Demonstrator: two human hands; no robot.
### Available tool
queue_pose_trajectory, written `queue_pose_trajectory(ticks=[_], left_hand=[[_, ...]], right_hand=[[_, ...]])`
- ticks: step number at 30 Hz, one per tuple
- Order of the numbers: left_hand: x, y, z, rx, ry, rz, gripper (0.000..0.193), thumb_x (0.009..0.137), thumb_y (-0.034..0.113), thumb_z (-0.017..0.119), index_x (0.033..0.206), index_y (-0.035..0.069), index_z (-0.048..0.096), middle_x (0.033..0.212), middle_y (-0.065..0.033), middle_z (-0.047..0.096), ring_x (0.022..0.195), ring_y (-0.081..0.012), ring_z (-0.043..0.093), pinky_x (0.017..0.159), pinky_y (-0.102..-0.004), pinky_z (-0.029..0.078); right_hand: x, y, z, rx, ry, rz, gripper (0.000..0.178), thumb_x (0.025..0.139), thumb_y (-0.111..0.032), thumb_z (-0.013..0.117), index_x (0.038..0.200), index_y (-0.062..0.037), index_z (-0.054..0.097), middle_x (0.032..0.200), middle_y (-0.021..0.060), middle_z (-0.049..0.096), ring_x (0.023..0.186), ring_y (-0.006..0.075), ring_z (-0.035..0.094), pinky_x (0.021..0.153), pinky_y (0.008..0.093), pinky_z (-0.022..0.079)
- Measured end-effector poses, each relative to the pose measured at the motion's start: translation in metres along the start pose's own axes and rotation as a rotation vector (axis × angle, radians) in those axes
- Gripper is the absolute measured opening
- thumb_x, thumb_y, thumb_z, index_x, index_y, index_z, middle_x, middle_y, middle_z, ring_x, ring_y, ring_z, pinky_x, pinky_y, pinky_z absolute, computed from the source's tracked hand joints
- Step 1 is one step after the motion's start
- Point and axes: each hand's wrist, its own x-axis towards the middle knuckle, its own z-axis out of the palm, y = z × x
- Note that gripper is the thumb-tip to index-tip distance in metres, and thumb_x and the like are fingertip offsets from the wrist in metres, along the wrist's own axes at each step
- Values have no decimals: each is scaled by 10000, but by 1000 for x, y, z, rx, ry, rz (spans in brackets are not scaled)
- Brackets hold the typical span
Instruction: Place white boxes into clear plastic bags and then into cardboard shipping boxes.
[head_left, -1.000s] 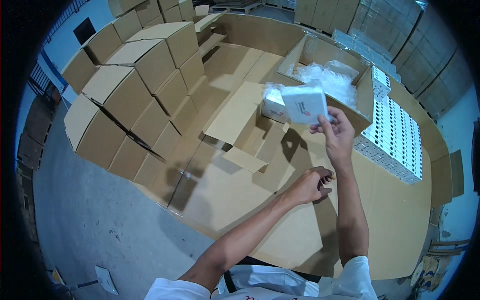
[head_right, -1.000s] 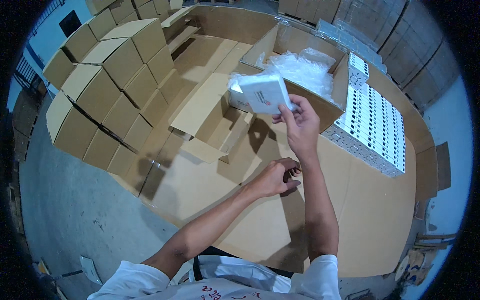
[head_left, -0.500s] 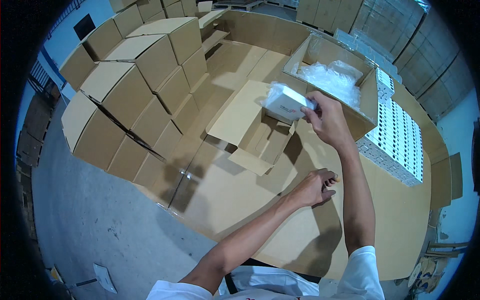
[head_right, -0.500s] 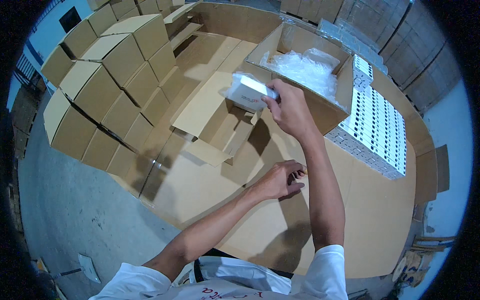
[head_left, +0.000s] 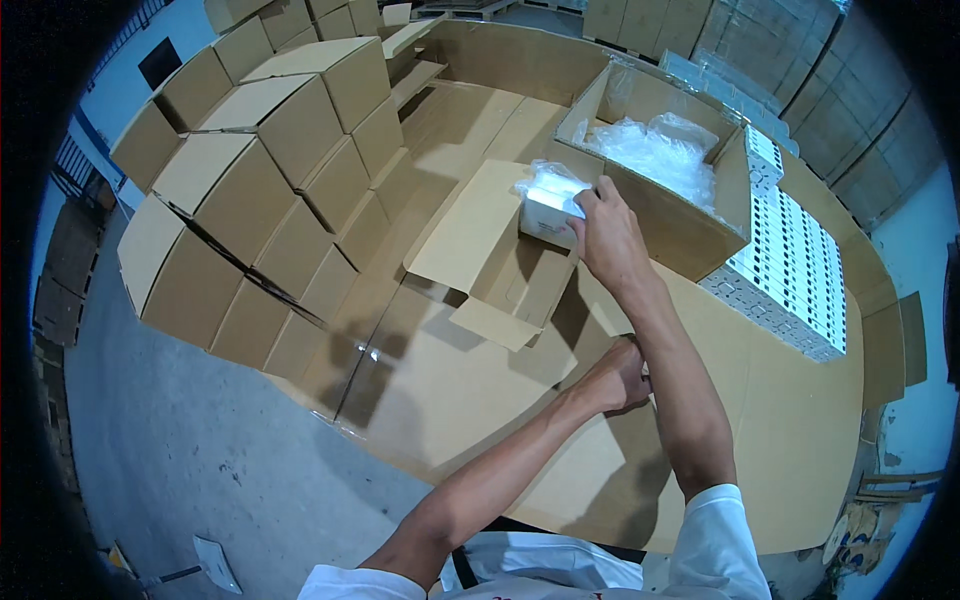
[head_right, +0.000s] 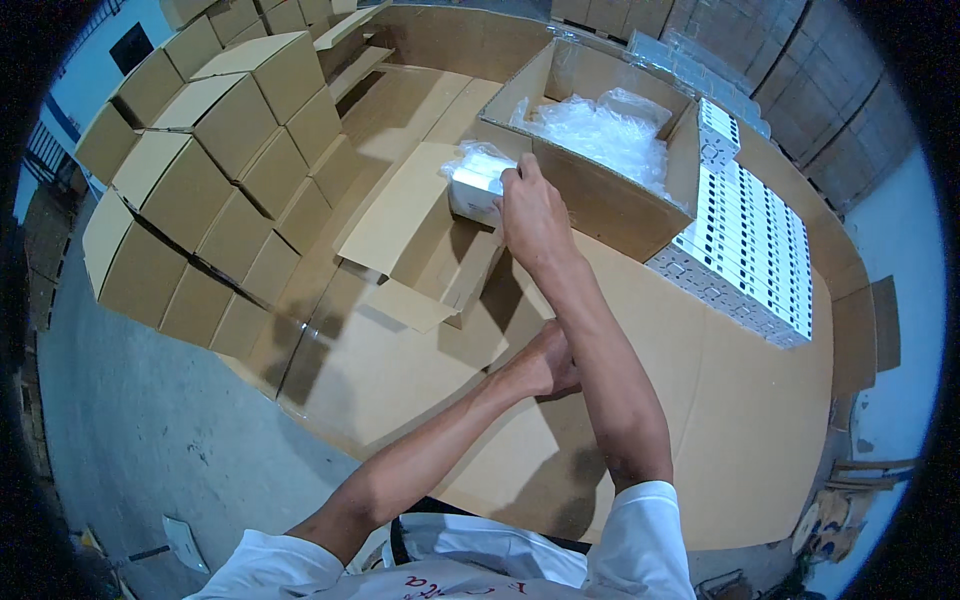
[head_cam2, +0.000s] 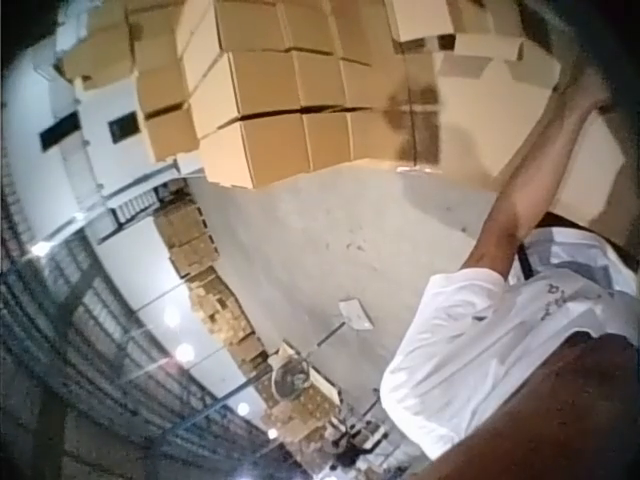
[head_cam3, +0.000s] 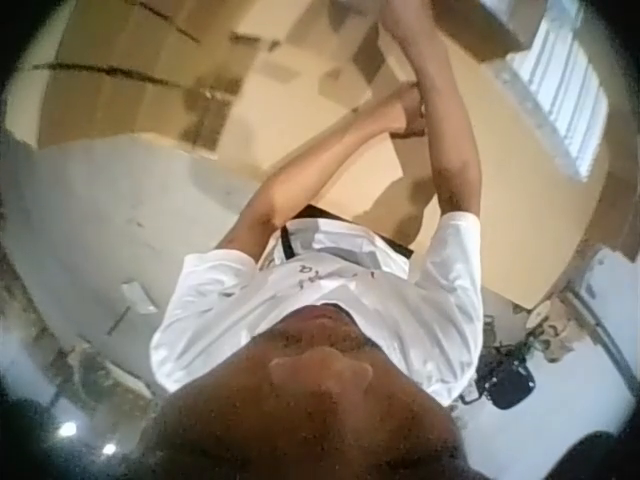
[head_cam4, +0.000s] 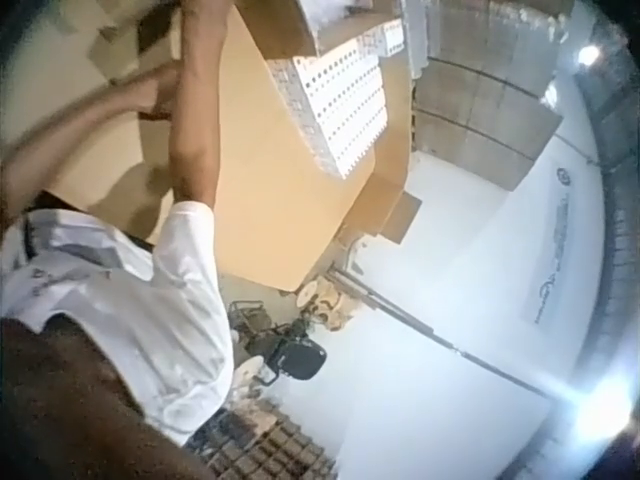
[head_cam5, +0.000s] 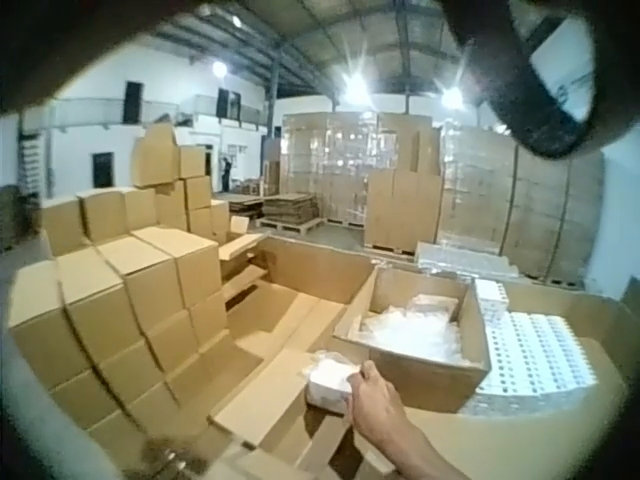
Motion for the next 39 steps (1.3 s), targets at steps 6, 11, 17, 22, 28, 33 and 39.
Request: queue_pose_trajectory(ticks=[6, 11, 17, 22, 28, 33, 39], left_hand=[[2, 21, -10, -129, -8, 4, 412, 759, 157, 776, 1086, 15, 570, 1068, -194, 620, 1054, -322, 578, 925, -442, 468], [16, 26, -4, -176, -75, -26, 446, 757, 164, 778, 1113, 12, 557, 1089, -188, 616, 1081, -314, 570, 946, -443, 461], [32, 22, 13, -63, -135, -45, 383, 774, 158, 760, 1072, -6, 585, 1051, -188, 655, 1023, -335, 626, 922, -448, 491], [49, 33, 24, -200, -68, -124, 347, 789, 98, 747, 1099, -14, 636, 992, -176, 678, 930, -287, 678, 835, -401, 551], [100, 58, 52, -98, -86, -122, 258, 870, 39, 709, 1117, -24, 667, 991, -100, 675, 893, -152, 669, 742, -302, 592], [118, 70, 67, -59, -18, -133, 238, 866, 4, 700, 1102, -10, 666, 975, -96, 663, 864, -141, 671, 711, -261, 591], [154, 89, 84, -2, -43, -142, 213, 888, 23, 696, 1095, -20, 664, 984, -94, 663, 877, -131, 668, 712, -249, 584]], right_hand=[[-1, 7, 2, 59, 105, -3, 204, 818, -63, 735, 993, 8, 658, 1050, 193, 580, 948, 390, 619, 797, 481, 515], [-8, 24, -6, 33, 107, -6, 199, 843, -79, 716, 1021, 1, 675, 1047, 179, 579, 942, 368, 625, 810, 456, 525], [-30, 39, -35, 186, 157, 2, 251, 887, -42, 648, 1138, -29, 659, 1127, 174, 577, 923, 338, 631, 805, 414, 540], [-31, 80, -84, 240, 325, -36, 303, 880, -29, 629, 1182, -33, 604, 1165, 187, 552, 909, 369, 637, 795, 454, 539], [-16, 206, -197, 37, 494, 49, 272, 865, -15, 616, 1137, -8, 625, 1060, 187, 601, 866, 328, 632, 781, 433, 519], [5, 321, -239, -115, 514, 205, 347, 873, -53, 601, 1216, 5, 598, 1131, 202, 606, 1012, 348, 622, 907, 451, 500], [35, 413, -277, -224, 385, 427, 492, 873, -73, 593, 1360, -42, 531, 1315, 235, 528, 1165, 405, 577, 1004, 477, 476]])
